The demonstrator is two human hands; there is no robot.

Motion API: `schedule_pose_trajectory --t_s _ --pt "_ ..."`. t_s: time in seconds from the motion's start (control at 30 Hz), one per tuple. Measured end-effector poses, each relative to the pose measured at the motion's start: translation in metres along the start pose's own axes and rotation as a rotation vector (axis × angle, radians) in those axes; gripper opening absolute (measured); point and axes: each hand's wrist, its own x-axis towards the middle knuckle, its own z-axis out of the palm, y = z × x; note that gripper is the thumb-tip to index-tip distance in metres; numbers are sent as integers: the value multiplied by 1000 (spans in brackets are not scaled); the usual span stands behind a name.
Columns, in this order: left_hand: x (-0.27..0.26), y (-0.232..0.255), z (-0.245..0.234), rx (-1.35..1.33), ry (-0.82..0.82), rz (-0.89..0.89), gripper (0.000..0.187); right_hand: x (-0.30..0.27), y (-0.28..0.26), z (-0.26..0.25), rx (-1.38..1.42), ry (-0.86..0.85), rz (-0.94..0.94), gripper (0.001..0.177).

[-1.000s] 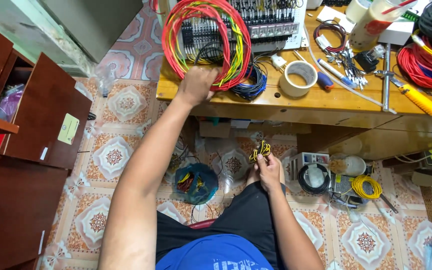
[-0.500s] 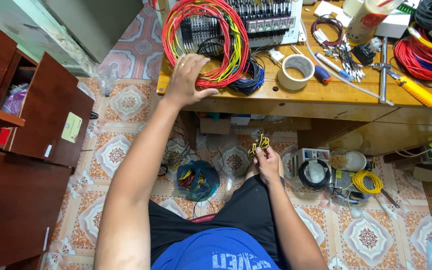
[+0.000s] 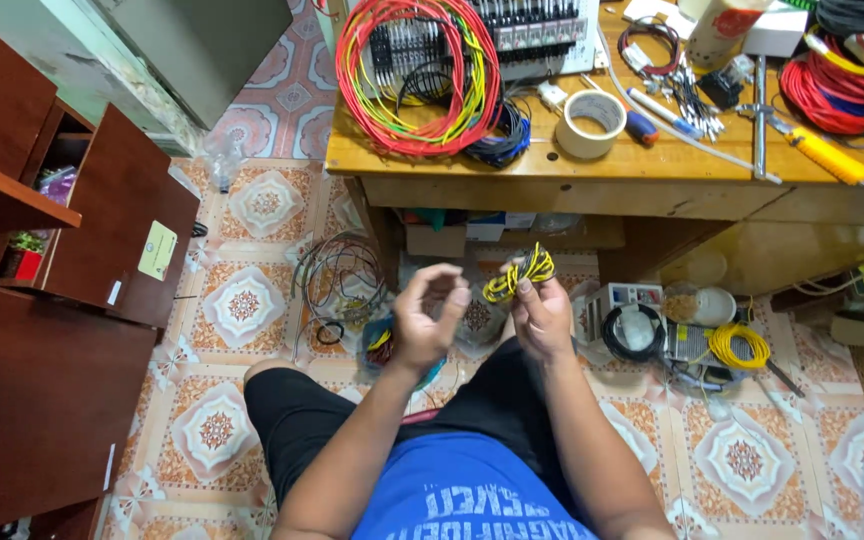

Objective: Organizing, coiling, and labeling various electrical wires at a workshop desk

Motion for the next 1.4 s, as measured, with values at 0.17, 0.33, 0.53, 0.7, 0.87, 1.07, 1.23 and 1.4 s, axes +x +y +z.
schedule_pose_trajectory --t_s 0.17,0.33,0.53,0.7,0.87,1.07,1.23,1.4 --pt "-9 -2 19 57 -43 -88 58 -14 -63 59 -22 -162 -118 49" --pt "-9 37 16 205 -76 46 39 -31 -89 78 -47 -226 -117 44" --pt "-17 21 7 -238 14 -128 35 -32 -89 93 -57 -320 -68 43" --pt "-16 4 -13 -176 156 -121 31 -25 -110 102 -790 -449 -437 75" --pt "-12 0 -18 -218 141 -145 32 -15 -103 107 -799 -571 -500 82" --pt "-14 -26 -20 -424 111 -253 33 -3 -59 76 -209 -470 -32 109" --pt "-15 -52 -16 -665 123 -444 34 10 -42 63 -209 -389 76 102" --pt "-6 -66 -12 -841 201 -615 32 6 -25 77 -261 -257 60 30"
